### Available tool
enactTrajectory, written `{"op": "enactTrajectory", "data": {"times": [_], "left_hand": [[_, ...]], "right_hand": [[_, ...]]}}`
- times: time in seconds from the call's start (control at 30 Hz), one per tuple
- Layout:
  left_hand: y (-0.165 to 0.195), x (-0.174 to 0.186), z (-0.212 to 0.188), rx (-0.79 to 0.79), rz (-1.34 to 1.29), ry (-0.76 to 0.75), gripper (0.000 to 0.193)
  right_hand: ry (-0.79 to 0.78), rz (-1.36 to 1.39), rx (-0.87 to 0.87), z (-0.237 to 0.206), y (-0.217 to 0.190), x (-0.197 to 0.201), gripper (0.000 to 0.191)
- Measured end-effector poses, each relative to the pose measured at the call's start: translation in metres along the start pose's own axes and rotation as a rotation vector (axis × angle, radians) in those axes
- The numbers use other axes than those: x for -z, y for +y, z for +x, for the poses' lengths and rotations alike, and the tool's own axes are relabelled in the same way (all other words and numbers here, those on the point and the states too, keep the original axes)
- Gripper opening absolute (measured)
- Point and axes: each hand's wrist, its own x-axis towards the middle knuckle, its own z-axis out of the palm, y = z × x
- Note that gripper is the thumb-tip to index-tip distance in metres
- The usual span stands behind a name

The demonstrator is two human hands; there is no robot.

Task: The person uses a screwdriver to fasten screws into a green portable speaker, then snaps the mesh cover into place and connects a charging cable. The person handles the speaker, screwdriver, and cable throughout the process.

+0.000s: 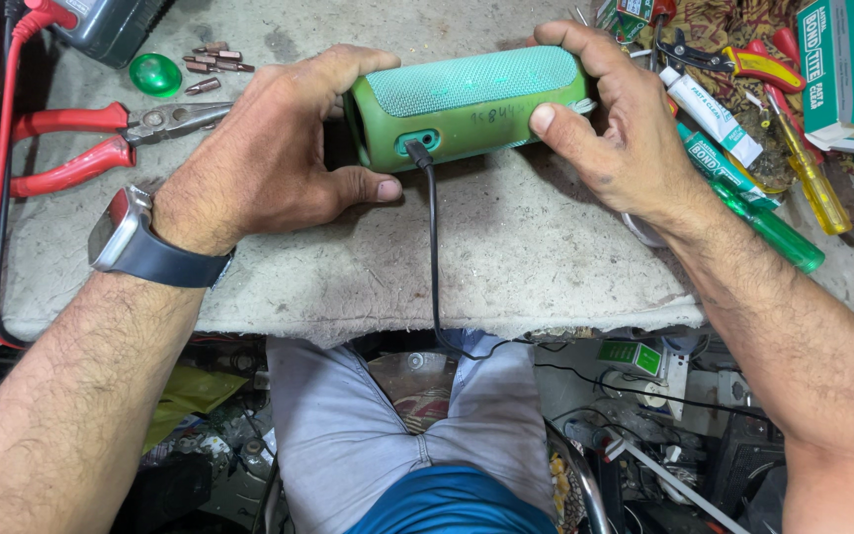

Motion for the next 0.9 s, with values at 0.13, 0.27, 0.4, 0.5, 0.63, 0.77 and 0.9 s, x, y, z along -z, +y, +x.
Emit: {"op": "enactTrajectory", "data": {"times": [0.13, 0.27, 0.4, 0.5, 0.63, 0.77, 0.9], "left_hand": [[0.0008, 0.0002, 0.0001, 0.117, -0.026, -0.034, 0.085], [0.0024, 0.0002, 0.0007, 0.159, -0.031, -0.047, 0.085], [0.0021, 0.0004, 0.0006, 0.117, -0.031, -0.032, 0.085], [0.0006, -0.0003, -0.0001, 0.143, -0.029, -0.040, 0.086], [-0.0018, -0.0010, -0.0008, 0.076, -0.006, -0.018, 0.086], [-0.0032, -0.0007, -0.0003, 0.035, -0.008, -0.007, 0.085], [-0.0020, -0.0015, -0.0004, 0.136, -0.004, -0.050, 0.089]], "right_hand": [[0.006, -0.003, -0.005, 0.0006, -0.0007, 0.0001, 0.058], [0.003, -0.004, -0.013, 0.0003, -0.0006, 0.0001, 0.058], [-0.004, 0.014, -0.020, 0.0002, -0.0001, -0.0003, 0.059], [-0.007, 0.006, -0.010, 0.0006, -0.0002, -0.0006, 0.059], [-0.004, 0.006, -0.036, 0.0004, -0.0006, -0.0004, 0.060], [-0.004, 0.037, -0.037, 0.0005, 0.0010, 0.0001, 0.061], [-0.011, 0.006, 0.045, 0.0033, 0.0041, 0.0000, 0.060]]}}
